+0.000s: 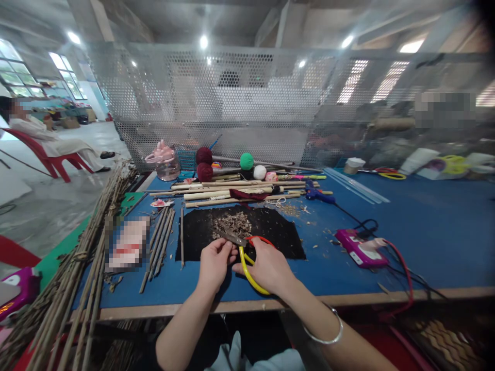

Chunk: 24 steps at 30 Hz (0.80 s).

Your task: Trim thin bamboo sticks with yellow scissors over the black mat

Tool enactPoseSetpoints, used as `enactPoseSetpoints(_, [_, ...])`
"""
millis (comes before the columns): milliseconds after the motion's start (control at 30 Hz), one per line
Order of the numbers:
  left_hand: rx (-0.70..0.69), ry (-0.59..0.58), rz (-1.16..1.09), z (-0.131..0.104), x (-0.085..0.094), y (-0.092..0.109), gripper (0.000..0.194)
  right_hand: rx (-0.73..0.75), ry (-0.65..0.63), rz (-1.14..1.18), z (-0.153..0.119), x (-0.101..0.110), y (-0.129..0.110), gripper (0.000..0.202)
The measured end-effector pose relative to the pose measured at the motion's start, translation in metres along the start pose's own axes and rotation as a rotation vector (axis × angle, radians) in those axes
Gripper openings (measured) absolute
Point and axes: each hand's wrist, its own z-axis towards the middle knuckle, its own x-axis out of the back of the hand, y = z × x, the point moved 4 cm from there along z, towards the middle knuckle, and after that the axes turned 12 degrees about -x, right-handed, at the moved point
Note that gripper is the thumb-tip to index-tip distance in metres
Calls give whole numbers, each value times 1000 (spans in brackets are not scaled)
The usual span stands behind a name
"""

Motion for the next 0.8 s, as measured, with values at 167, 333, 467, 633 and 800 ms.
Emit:
enactPoseSetpoints(167, [-3,-23,0,-1,0,0,25,-10,-5,34,1,-2,2,42])
enactPoseSetpoints(333, [39,-68,-37,-2,-5,1,31,-51,1,25,3,-4,4,42])
enactPoseSetpoints(467, [31,-51,-19,-3,-4,2,30,-59,-11,-7,4,-5,3,44])
enactPoseSetpoints(633, [5,-20,40,-3,-1,2,28,-33,-4,48,2,-5,3,46])
enactPoseSetpoints(800, [-64,-40,117,-2,-1,3,23,18,12,75,3,-6,2,45])
